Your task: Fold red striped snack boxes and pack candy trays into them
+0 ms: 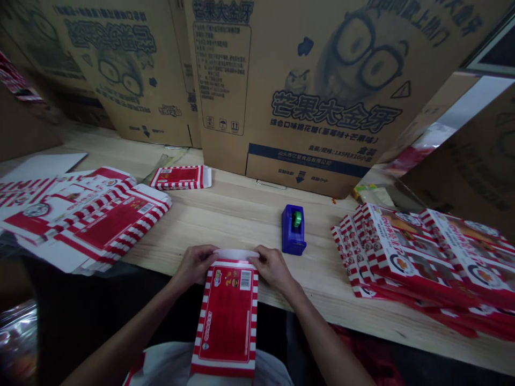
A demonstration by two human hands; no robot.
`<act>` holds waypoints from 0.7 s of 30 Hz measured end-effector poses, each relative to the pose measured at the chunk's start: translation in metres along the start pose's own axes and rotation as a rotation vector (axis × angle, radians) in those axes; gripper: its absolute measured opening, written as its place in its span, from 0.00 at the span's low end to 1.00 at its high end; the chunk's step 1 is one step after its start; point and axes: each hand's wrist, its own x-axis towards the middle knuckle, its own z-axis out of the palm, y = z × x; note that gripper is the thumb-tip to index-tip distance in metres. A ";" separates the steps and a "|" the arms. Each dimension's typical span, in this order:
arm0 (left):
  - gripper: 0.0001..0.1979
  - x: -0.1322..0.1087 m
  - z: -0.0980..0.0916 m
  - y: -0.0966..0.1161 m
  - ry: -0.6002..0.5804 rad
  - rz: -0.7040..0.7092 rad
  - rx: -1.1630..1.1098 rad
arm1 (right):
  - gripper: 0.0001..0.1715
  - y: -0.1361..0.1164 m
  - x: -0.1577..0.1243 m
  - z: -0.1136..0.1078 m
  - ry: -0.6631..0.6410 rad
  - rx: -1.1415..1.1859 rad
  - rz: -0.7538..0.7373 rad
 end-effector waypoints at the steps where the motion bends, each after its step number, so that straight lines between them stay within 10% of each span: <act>1: 0.10 0.003 0.001 0.001 -0.015 0.006 -0.011 | 0.14 -0.003 0.007 -0.005 -0.028 -0.054 -0.011; 8: 0.14 0.008 0.005 0.004 -0.036 -0.009 -0.070 | 0.13 -0.024 0.031 -0.018 -0.211 -0.320 -0.189; 21: 0.11 -0.003 -0.006 0.004 -0.122 -0.013 -0.044 | 0.19 -0.026 -0.016 -0.010 -0.165 0.296 -0.025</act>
